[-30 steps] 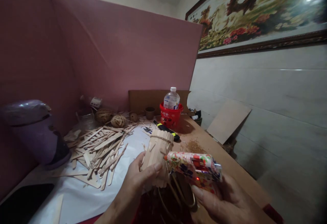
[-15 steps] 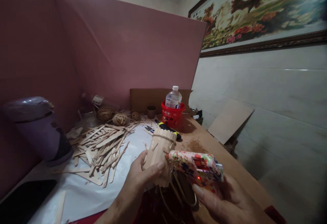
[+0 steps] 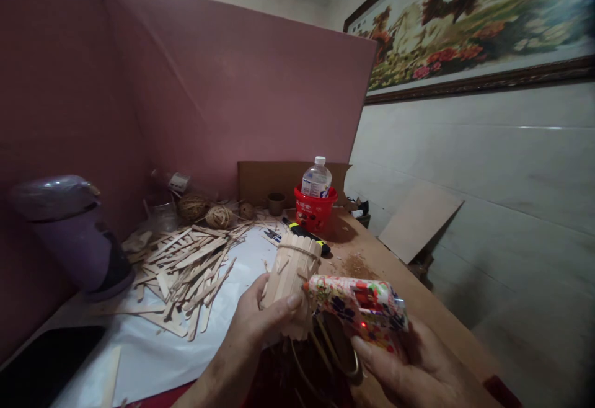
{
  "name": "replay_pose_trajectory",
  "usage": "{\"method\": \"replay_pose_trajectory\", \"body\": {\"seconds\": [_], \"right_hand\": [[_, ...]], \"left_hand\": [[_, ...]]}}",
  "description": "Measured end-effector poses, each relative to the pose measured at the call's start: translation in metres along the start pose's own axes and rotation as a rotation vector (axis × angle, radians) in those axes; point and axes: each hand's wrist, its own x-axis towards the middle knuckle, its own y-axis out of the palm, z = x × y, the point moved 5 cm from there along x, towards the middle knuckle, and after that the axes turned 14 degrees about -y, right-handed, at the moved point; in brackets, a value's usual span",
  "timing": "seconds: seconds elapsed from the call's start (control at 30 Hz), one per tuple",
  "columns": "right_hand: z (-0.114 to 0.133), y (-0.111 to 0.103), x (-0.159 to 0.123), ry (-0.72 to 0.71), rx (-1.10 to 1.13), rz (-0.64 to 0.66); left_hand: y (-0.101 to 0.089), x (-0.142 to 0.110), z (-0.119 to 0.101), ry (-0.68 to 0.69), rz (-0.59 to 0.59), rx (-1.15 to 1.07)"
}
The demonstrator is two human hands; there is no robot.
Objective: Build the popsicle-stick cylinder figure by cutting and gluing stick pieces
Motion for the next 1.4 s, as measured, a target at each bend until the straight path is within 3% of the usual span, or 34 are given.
{"method": "replay_pose_trajectory", "body": {"seconds": [0.37, 0.83, 1.13, 1.23, 1.4], "right_hand": [[-0.003, 0.002, -0.001, 0.049, 0.036, 0.04], [-0.011, 0.002, -0.003, 0.046, 0.072, 0.043], [0.009, -0.002, 0.0, 0.054, 0.085, 0.01], [0.003, -0.003, -0.001, 0.087, 0.08, -0.001], [-0.01, -0.003, 0.0, -0.002, 0.084, -0.044]], "left_hand": [[0.001, -0.001, -0.002, 0.018, -0.035, -0.022], [0.007, -0.007, -0.005, -0.024, 0.03, -0.101], [0.01, -0.008, -0.006, -0.043, 0.05, -0.133], [0.01, -0.009, -0.007, -0.044, 0.045, -0.126], [0.01, -0.009, -0.006, -0.051, 0.061, -0.115]]}}
